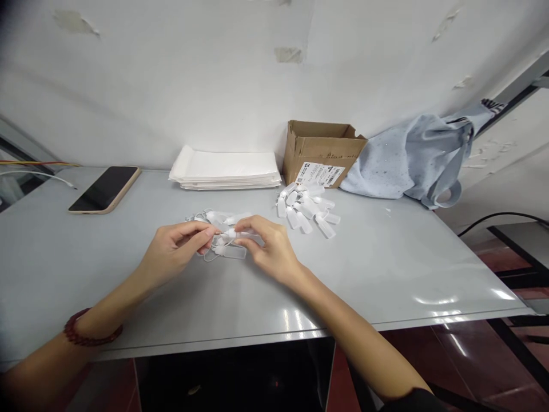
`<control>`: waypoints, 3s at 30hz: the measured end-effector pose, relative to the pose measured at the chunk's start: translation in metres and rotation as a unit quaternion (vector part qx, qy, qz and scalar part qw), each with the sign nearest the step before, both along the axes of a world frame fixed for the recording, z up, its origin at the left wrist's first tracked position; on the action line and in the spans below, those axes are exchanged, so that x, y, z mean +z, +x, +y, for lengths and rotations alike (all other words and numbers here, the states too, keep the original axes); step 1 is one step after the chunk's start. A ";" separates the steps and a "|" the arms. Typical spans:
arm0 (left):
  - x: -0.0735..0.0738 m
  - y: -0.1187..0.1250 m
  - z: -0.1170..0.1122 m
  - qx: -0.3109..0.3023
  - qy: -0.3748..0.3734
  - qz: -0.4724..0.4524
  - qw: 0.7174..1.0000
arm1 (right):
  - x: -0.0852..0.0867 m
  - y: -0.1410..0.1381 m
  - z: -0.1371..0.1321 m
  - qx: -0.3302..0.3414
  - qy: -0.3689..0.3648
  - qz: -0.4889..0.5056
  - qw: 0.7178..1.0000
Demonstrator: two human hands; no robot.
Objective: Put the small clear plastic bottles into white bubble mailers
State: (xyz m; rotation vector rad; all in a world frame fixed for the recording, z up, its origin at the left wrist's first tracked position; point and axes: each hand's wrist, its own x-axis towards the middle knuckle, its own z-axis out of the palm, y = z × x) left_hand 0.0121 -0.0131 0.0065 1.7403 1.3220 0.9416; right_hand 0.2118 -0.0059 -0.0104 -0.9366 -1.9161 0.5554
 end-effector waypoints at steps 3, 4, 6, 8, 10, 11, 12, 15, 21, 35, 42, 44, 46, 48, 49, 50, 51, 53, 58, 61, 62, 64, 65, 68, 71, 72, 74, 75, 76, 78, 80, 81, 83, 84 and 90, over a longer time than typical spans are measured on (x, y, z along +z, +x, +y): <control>0.000 0.001 -0.001 -0.013 -0.001 -0.008 1.000 | 0.000 -0.001 -0.001 0.003 0.007 -0.006 1.000; 0.001 0.002 -0.001 -0.016 -0.001 -0.010 1.000 | 0.000 -0.002 -0.002 0.002 0.008 -0.007 1.000; 0.001 0.002 -0.002 -0.016 -0.001 -0.011 1.000 | -0.001 -0.002 -0.003 0.000 0.009 -0.005 1.000; 0.001 0.003 -0.003 -0.013 -0.001 -0.011 1.000 | -0.001 -0.003 -0.004 0.001 0.010 -0.001 1.000; 0.001 0.003 -0.003 -0.012 0.000 -0.012 1.000 | -0.002 -0.003 -0.005 0.006 0.014 0.002 1.000; 0.000 0.003 -0.003 -0.014 0.000 -0.012 1.000 | -0.002 -0.004 -0.005 0.007 0.014 0.003 1.000; 0.000 0.004 -0.003 -0.016 0.000 -0.013 1.000 | -0.003 -0.004 -0.005 0.009 0.014 0.004 1.000; -0.001 0.004 -0.003 -0.018 0.001 -0.012 1.000 | -0.002 -0.005 -0.006 0.007 0.007 0.008 1.000; -0.004 0.004 -0.004 -0.019 0.015 -0.002 1.000 | -0.002 -0.006 -0.008 0.000 -0.003 0.013 1.000; 0.005 0.000 0.001 0.021 -0.017 -0.036 0.999 | 0.003 -0.005 -0.005 -0.012 -0.028 0.045 0.999; 0.004 0.001 -0.002 -0.010 -0.012 -0.029 0.999 | 0.001 -0.006 -0.006 -0.005 0.013 0.013 1.000; 0.003 0.001 -0.002 -0.016 -0.012 -0.027 0.999 | 0.000 -0.007 -0.008 -0.003 0.010 0.013 1.000; 0.002 0.000 -0.002 -0.018 -0.013 -0.024 0.999 | -0.001 -0.009 -0.009 0.000 0.002 0.017 1.000; 0.002 -0.001 0.000 -0.013 -0.016 -0.026 0.999 | -0.002 -0.009 -0.008 0.005 -0.010 0.021 1.000; 0.002 -0.002 0.001 -0.006 -0.018 -0.029 0.999 | -0.003 -0.009 -0.007 0.006 -0.015 0.020 1.000; 0.003 -0.003 0.002 0.003 -0.021 -0.032 0.999 | -0.003 -0.008 -0.005 0.004 -0.017 0.012 1.000; 0.004 -0.004 0.004 0.013 -0.027 -0.034 0.999 | -0.003 -0.005 -0.002 -0.003 -0.016 -0.003 1.000; 0.006 -0.006 0.008 0.038 -0.044 -0.032 0.998 | -0.003 0.003 0.006 -0.033 -0.005 -0.047 0.998; 0.009 -0.012 0.014 0.100 -0.091 -0.008 0.991 | -0.003 0.035 0.032 -0.150 0.001 -0.090 0.985; 0.005 -0.015 0.014 0.138 -0.088 0.023 0.986 | 0.000 0.055 0.044 -0.205 -0.034 -0.134 0.969; 0.004 -0.016 0.014 0.151 -0.078 0.036 0.985 | 0.001 0.061 0.047 -0.227 -0.041 -0.155 0.961; 0.001 -0.017 0.015 0.171 -0.052 0.055 0.982 | 0.004 0.074 0.051 -0.273 -0.043 -0.195 0.941; -0.001 -0.018 0.016 0.178 -0.041 0.060 0.981 | 0.006 0.080 0.052 -0.291 -0.043 -0.215 0.931; -0.003 -0.020 0.018 0.187 -0.023 0.064 0.980 | 0.016 0.098 0.051 -0.341 -0.087 -0.268 0.897; -0.004 -0.021 0.019 0.181 -0.014 0.065 0.981 | 0.027 0.109 0.046 -0.380 -0.203 -0.353 0.830; -0.005 -0.021 0.019 0.179 -0.012 0.065 0.982 | 0.029 0.111 0.044 -0.381 -0.232 -0.386 0.808; -0.006 -0.021 0.018 0.176 -0.014 0.066 0.982 | 0.032 0.112 0.041 -0.372 -0.260 -0.436 0.777; -0.006 -0.021 0.018 0.175 -0.015 0.066 0.982 | 0.032 0.112 0.040 -0.366 -0.265 -0.452 0.769; -0.006 -0.020 0.017 0.175 -0.018 0.065 0.982 | 0.032 0.111 0.040 -0.360 -0.268 -0.463 0.764; -0.006 -0.020 0.016 0.175 -0.023 0.062 0.982 | 0.031 0.108 0.039 -0.349 -0.279 -0.478 0.756; -0.006 -0.019 0.015 0.173 -0.026 0.060 0.983 | 0.030 0.105 0.039 -0.339 -0.289 -0.490 0.750; -0.006 -0.019 0.015 0.173 -0.026 0.060 0.983 | 0.029 0.104 0.039 -0.335 -0.292 -0.492 0.748; -0.005 -0.019 0.015 0.174 -0.024 0.060 0.983 | 0.030 0.104 0.039 -0.333 -0.288 -0.489 0.753; -0.005 -0.019 0.015 0.175 -0.023 0.058 0.983 | 0.030 0.106 0.038 -0.336 -0.280 -0.482 0.759; -0.005 -0.017 0.015 0.162 -0.034 0.030 0.986 | 0.036 0.128 0.034 -0.360 -0.217 -0.368 0.830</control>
